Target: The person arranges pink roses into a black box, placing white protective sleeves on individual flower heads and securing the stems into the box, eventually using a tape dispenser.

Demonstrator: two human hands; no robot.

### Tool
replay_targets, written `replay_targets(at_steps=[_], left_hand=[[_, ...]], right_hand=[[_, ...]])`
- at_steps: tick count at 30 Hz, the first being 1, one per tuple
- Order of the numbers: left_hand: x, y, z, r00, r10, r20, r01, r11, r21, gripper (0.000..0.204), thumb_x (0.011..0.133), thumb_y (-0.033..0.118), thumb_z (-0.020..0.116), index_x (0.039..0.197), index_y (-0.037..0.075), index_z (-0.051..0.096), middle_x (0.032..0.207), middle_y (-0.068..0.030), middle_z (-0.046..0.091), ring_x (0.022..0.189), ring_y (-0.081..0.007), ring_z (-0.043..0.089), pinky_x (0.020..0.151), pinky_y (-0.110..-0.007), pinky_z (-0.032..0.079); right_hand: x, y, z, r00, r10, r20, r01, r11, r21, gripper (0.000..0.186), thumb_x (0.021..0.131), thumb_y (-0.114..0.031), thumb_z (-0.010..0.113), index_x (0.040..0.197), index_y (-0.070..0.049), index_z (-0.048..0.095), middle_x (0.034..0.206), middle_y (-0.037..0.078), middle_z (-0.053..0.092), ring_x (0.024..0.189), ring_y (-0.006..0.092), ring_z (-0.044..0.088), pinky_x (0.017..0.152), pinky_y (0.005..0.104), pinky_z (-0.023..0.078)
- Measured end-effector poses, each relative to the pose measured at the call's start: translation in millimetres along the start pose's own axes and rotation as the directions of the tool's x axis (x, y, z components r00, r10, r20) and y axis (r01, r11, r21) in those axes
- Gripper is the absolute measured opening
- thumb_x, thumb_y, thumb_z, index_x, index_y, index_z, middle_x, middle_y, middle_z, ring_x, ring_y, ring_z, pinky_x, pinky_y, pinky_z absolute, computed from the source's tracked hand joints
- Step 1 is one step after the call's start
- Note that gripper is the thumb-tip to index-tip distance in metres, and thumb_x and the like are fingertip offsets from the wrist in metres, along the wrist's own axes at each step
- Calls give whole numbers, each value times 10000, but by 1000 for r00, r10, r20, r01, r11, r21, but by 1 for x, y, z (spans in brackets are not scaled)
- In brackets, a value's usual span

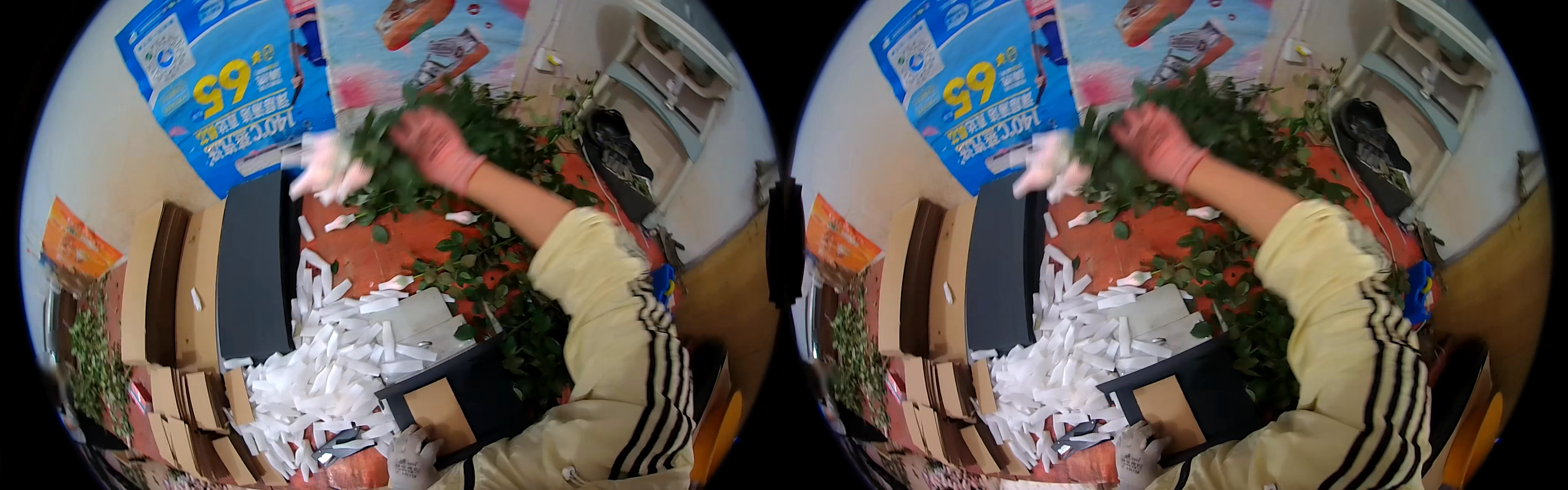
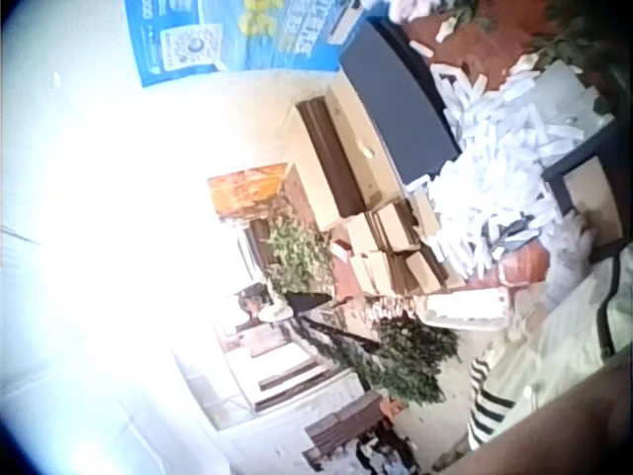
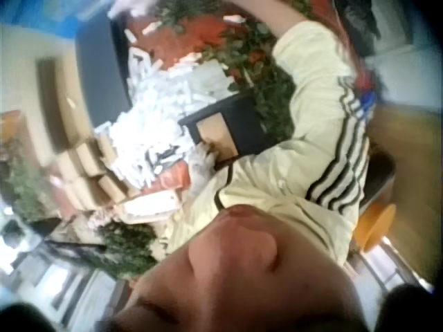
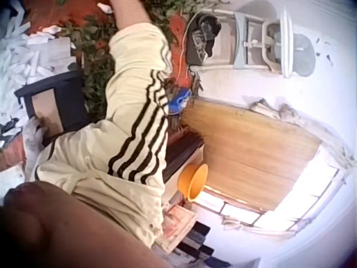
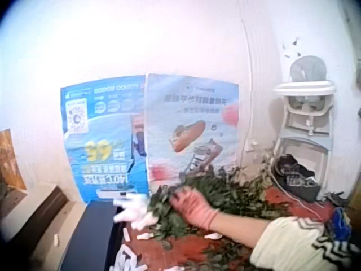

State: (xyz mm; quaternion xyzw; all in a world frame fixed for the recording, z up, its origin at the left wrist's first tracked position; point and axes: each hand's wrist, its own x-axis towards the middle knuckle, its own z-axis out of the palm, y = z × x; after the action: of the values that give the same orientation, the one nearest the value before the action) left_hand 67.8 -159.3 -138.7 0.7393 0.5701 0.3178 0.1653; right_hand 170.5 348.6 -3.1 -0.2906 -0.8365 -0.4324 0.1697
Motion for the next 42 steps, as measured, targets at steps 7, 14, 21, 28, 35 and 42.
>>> replay_targets(at_steps=[7,14,21,28,35,42], left_hand=[[9,12,-5,1000,-24,-12,24,1000,-12,270,671,169,700,925,79,679,1185,-153,593,1090,-364,565,882,-466,469],[11,19,-18,983,-72,168,60,996,72,417,659,243,751,1061,168,664,1262,-79,546,1212,-338,494,989,-482,384],[12,26,-32,922,-176,344,144,983,117,493,738,373,755,1164,145,655,1271,-102,536,1279,-322,440,1035,-503,350],[25,40,-49,986,-76,149,71,997,37,402,735,221,752,1097,68,669,1221,-153,596,1161,-361,542,960,-467,435],[34,46,-99,1000,-25,17,26,995,-96,384,807,188,735,1161,57,661,1195,-156,631,1121,-355,576,972,-464,438],[21,44,-108,993,-46,-106,30,989,-142,347,798,145,732,1123,35,686,1141,-164,655,1081,-369,588,956,-449,441]], right_hand=[[-117,-119,69,838,-185,513,129,981,144,382,912,-208,444,1266,-196,586,1055,93,554,947,296,517,762,402,406],[-138,-126,81,751,-354,558,262,934,241,449,891,-268,460,1311,-125,529,1320,168,487,1203,385,445,977,504,359],[-91,-139,40,557,-526,643,284,848,447,682,890,-289,397,1509,-25,294,1513,254,329,1366,464,330,1127,584,233],[-84,-143,63,775,-339,533,47,873,486,505,861,-227,461,1329,-39,476,1060,86,617,1015,261,583,838,419,423],[-10,60,9,878,463,-123,-365,813,453,573,862,-147,483,1415,-15,414,1264,206,561,1161,357,533,989,483,416],[-69,340,-144,466,781,-415,-353,594,723,576,892,-153,501,1448,-40,400,1362,151,487,1232,303,483,1043,439,377]])
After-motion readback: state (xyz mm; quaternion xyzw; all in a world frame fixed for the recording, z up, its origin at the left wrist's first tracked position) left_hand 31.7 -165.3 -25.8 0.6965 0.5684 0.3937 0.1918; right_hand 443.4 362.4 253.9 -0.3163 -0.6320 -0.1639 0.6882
